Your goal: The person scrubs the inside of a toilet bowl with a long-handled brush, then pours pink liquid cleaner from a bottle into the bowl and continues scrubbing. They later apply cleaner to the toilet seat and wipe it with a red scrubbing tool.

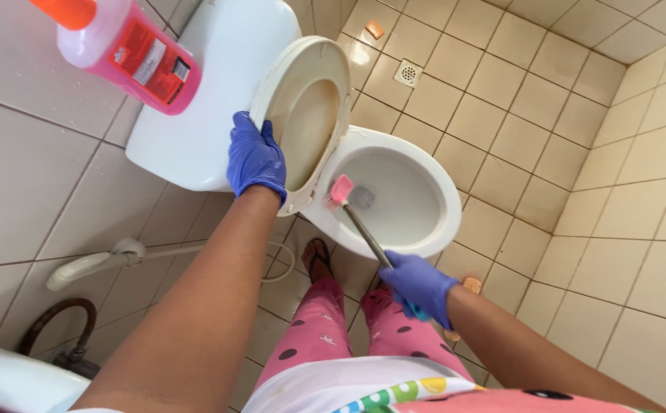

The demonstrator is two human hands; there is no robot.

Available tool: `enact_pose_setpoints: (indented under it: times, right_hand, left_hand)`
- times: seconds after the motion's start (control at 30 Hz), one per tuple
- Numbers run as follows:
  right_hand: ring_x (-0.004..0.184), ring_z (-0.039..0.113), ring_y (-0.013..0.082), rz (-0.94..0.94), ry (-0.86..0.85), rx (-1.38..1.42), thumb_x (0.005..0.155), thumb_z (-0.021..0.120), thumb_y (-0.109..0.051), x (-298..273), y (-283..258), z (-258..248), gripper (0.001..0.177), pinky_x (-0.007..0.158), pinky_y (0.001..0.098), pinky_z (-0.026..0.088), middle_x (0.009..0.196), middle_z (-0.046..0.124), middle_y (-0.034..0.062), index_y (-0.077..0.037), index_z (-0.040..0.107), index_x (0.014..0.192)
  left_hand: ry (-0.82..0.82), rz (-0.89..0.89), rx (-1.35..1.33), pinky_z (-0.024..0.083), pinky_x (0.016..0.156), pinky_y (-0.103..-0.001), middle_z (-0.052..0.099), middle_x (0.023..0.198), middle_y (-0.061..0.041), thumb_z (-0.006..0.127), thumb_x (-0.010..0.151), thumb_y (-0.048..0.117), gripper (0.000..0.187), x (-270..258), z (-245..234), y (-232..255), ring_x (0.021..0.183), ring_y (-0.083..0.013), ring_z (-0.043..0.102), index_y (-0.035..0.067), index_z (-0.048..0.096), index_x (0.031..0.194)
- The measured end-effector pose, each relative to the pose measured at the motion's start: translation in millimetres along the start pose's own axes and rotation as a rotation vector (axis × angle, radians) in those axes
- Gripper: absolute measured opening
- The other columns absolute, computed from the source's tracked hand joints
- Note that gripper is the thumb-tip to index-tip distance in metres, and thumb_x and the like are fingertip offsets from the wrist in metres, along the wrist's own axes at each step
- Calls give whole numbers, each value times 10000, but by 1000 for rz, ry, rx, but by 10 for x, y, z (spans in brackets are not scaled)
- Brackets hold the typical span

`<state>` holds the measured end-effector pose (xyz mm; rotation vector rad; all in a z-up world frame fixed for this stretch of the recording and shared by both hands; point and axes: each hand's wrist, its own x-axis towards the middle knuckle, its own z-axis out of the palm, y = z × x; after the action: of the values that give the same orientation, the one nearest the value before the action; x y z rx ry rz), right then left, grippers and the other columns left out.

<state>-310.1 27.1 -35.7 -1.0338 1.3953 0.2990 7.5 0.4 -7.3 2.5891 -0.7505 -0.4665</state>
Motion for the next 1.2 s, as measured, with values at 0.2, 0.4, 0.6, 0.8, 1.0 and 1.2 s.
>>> enact_pose_setpoints:
  times: [0.2, 0.4, 0.6, 0.8, 1.0, 1.2]
  right_hand:
    - [382, 592, 341, 17, -57, 156, 888, 702, -194, 629, -26, -67, 450, 284, 410, 483, 601, 580, 233, -133, 670, 1333]
    - [396, 594, 304, 42, -14, 344, 891, 713, -247, 256, -104, 36, 533, 289, 399, 504, 608, 594, 192, -177, 604, 1407]
    - [297, 557, 301, 26, -80, 313, 909, 650, -166, 234, -53, 61, 513, 193, 339, 424, 573, 549, 196, -128, 603, 1419]
    - [409, 604, 290, -26, -38, 377, 910, 678, -197, 274, -13, 130, 593, 263, 370, 494, 603, 573, 202, -94, 534, 1475]
    - [300, 558, 333, 4, -43, 180, 896, 707, -159, -12, 119, 20, 486, 205, 399, 466, 554, 603, 242, -198, 691, 1381]
    - [335, 300, -44, 238, -321, 1188, 975, 577, -154, 653, -494, -501, 318, 369, 62, 238, 486, 348, -171, -227, 476, 683]
  left_hand:
    - [30, -1, -12, 511, 984, -660, 535, 1444, -278, 405, 1096, 421, 530, 0, -11, 6, 1285, -469, 576, 120, 347, 1528]
    - [-10, -19, -4, 498, 1009, -659, 513, 1486, -263, 389, 1090, 458, 545, -4, -34, 35, 1324, -448, 556, 155, 333, 1541]
    - [55, 22, -25, 529, 950, -657, 578, 1366, -281, 421, 1092, 382, 471, -34, -32, 44, 1231, -485, 602, 114, 378, 1476]
    - [37, 23, -2, 535, 950, -648, 585, 1363, -252, 404, 1086, 424, 498, 23, -1, -6, 1233, -459, 611, 133, 361, 1487]
    - [70, 26, -10, 529, 936, -659, 610, 1298, -252, 411, 1090, 390, 435, 10, 15, 1, 1202, -475, 618, 152, 395, 1454]
    - [71, 43, 21, 539, 926, -658, 627, 1262, -234, 404, 1088, 407, 438, 42, -4, -43, 1185, -463, 634, 153, 393, 1445]
